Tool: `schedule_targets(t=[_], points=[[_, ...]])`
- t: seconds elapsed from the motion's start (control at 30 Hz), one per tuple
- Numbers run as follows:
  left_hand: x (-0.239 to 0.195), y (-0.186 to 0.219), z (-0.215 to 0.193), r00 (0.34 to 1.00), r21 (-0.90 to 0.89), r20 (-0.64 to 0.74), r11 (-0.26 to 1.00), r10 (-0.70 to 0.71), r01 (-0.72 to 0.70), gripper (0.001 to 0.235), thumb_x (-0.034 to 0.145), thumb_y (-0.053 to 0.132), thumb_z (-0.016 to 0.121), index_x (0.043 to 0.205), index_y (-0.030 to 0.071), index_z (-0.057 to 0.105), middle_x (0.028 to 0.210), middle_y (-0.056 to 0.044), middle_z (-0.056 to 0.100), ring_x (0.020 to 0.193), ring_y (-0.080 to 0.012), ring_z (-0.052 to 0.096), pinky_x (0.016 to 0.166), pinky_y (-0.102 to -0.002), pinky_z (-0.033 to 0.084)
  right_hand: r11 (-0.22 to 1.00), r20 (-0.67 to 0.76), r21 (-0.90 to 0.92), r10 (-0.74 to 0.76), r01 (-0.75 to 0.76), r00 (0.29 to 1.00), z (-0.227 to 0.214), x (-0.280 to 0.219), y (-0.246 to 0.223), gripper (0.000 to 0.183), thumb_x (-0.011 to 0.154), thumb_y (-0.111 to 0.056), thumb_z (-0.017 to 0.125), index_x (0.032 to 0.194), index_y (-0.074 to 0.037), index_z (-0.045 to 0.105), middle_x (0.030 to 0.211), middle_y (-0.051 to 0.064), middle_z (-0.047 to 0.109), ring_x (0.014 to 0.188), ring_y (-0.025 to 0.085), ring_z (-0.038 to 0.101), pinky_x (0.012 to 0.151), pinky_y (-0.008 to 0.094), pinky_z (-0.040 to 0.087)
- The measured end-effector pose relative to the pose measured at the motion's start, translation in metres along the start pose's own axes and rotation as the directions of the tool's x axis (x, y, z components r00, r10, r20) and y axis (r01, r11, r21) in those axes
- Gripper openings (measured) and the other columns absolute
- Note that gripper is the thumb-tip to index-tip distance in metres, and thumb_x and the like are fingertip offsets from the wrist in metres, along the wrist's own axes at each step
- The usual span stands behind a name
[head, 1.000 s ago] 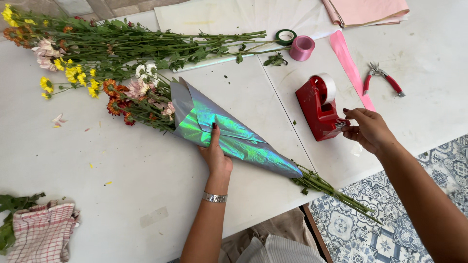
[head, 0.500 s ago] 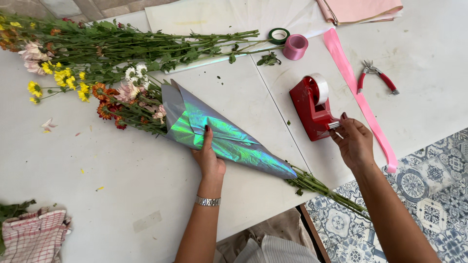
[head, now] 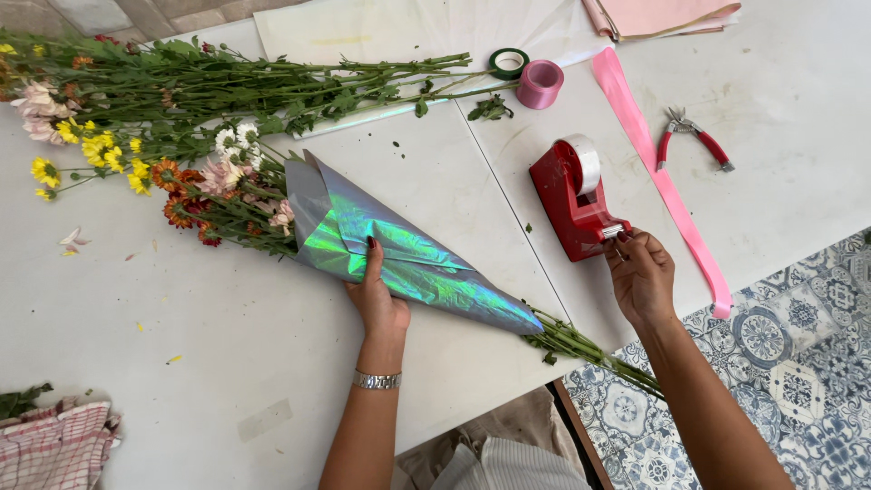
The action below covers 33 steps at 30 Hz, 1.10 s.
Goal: The person wraps a bouquet of flowers by gathering a bunch of stems by hand and folding a sheet of iridescent wrapping paper around them, securing the paper with tape from a dispenser.
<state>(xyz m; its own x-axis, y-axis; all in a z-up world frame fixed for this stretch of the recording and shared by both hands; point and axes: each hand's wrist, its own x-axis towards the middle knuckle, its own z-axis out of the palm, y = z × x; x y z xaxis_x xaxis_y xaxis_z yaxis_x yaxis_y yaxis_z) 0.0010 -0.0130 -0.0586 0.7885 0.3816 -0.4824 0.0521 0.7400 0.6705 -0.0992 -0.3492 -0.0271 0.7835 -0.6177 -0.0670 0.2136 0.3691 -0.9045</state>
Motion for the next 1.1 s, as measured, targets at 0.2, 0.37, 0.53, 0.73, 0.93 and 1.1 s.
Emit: schedule_targets(t=[0.2, 0.37, 0.53, 0.73, 0.93, 1.1], points=[[0.005, -0.004, -0.003, 1.000, -0.004, -0.002, 1.000, 0.003, -0.003, 0.051, 0.085, 0.015, 0.086, 0.130, 0.012, 0.062, 0.125, -0.012, 0.070, 0.118, -0.0268, 0.067, 0.098, -0.045, 0.058, 0.991, 0.042, -0.133, 0.025, -0.019, 0.999, -0.012, 0.003, 0.007, 0.029, 0.099, 0.002, 0.060, 0.073, -0.010, 0.052, 0.086, 0.000, 0.055, 0.081, 0.011, 0.061, 0.085, 0.032, 0.060], [-0.006, 0.006, 0.004, 1.000, -0.010, -0.014, 1.000, 0.000, 0.000, 0.051, 0.084, 0.015, 0.086, 0.129, 0.012, 0.062, 0.124, -0.012, 0.071, 0.117, -0.0266, 0.067, 0.097, -0.045, 0.059, 0.991, 0.092, -0.115, 0.087, -0.076, 0.992, -0.008, -0.003, 0.001, 0.021, 0.103, -0.002, 0.059, 0.083, -0.007, 0.056, 0.081, 0.004, 0.056, 0.080, 0.014, 0.065, 0.086, 0.035, 0.063], [-0.003, 0.003, 0.002, 1.000, -0.005, -0.014, 1.000, 0.009, -0.009, 0.050, 0.084, 0.016, 0.086, 0.128, 0.011, 0.063, 0.122, -0.012, 0.071, 0.116, -0.0265, 0.068, 0.095, -0.045, 0.059, 0.982, 0.156, -0.190, 0.053, -0.023, 0.986, -0.025, 0.004, 0.012, 0.016, 0.108, -0.003, 0.057, 0.092, -0.005, 0.055, 0.084, 0.009, 0.061, 0.085, 0.019, 0.071, 0.089, 0.038, 0.064], [-0.002, 0.001, 0.001, 1.000, -0.009, -0.011, 1.000, 0.006, -0.006, 0.049, 0.085, 0.016, 0.086, 0.128, 0.011, 0.063, 0.121, -0.012, 0.071, 0.115, -0.0257, 0.068, 0.095, -0.044, 0.060, 0.971, 0.191, -0.238, 0.023, 0.023, 0.981, -0.021, 0.004, 0.010, 0.013, 0.110, -0.004, 0.053, 0.097, -0.004, 0.053, 0.090, 0.009, 0.063, 0.087, 0.019, 0.071, 0.088, 0.035, 0.066], [-0.004, 0.000, 0.000, 1.000, 0.001, -0.008, 1.000, 0.007, -0.007, 0.050, 0.085, 0.016, 0.086, 0.129, 0.012, 0.063, 0.123, -0.012, 0.071, 0.117, -0.0259, 0.068, 0.097, -0.044, 0.059, 0.929, 0.214, -0.367, 0.030, 0.052, 0.976, -0.024, 0.000, 0.005, 0.029, 0.107, -0.001, 0.058, 0.079, -0.003, 0.051, 0.090, 0.007, 0.054, 0.077, 0.014, 0.060, 0.082, 0.038, 0.065], [-0.037, 0.040, 0.033, 0.984, 0.038, -0.124, 0.990, -0.129, 0.135, 0.058, 0.073, 0.016, 0.080, 0.129, 0.017, 0.063, 0.130, 0.003, 0.069, 0.125, -0.0100, 0.060, 0.110, -0.033, 0.046, 0.867, 0.252, -0.449, 0.353, -0.214, 0.901, -0.069, 0.016, -0.015, 0.022, 0.109, -0.007, 0.053, 0.090, 0.002, 0.061, 0.088, 0.008, 0.053, 0.078, 0.024, 0.066, 0.079, 0.040, 0.062]])
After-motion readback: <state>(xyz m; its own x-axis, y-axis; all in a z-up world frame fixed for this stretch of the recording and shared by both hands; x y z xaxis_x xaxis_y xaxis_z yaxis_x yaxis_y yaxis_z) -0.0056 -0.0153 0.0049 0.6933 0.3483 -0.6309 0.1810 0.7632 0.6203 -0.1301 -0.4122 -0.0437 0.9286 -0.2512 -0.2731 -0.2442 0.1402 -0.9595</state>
